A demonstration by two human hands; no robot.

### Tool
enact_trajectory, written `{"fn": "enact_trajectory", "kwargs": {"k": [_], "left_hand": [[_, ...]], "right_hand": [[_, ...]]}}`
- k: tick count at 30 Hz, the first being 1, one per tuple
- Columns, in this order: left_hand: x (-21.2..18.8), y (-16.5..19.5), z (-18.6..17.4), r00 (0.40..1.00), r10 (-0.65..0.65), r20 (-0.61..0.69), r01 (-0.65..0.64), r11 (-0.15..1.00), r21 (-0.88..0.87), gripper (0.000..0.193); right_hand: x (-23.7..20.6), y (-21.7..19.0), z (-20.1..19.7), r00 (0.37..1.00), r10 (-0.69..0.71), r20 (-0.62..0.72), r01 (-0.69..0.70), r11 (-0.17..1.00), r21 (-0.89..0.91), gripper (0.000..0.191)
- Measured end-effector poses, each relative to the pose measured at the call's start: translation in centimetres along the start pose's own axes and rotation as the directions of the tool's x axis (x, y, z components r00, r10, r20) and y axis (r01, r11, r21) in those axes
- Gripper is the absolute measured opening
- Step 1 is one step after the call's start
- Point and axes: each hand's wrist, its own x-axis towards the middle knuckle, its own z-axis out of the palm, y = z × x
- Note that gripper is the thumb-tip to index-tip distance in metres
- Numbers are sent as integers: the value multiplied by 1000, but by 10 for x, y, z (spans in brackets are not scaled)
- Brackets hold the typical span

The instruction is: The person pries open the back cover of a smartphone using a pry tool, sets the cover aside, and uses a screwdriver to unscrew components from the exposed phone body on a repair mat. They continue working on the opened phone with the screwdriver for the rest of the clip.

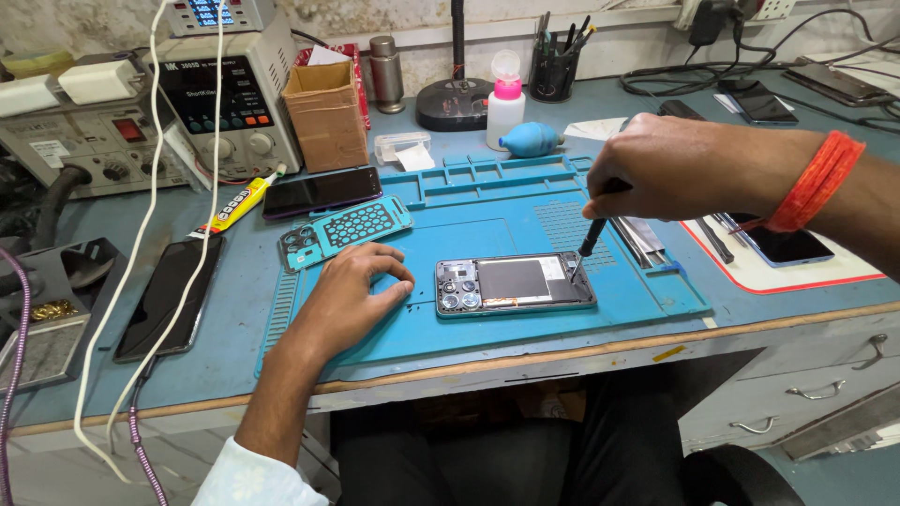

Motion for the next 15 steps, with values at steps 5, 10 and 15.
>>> {"fn": "enact_trajectory", "kwargs": {"k": [5,10,15], "left_hand": [[-1,-1,0,1000,5,-5,-5,1000,3,21],[-2,-2,1,1000,-2,2,2,1000,-7,20],[-2,1,0,1000,12,15,-12,1000,-14,20]], "right_hand": [[6,8,9,917,-346,-198,371,922,110,26],[0,-8,-5,977,147,154,-156,986,49,32],[-11,-23,-16,993,57,101,-59,998,23,40]]}}
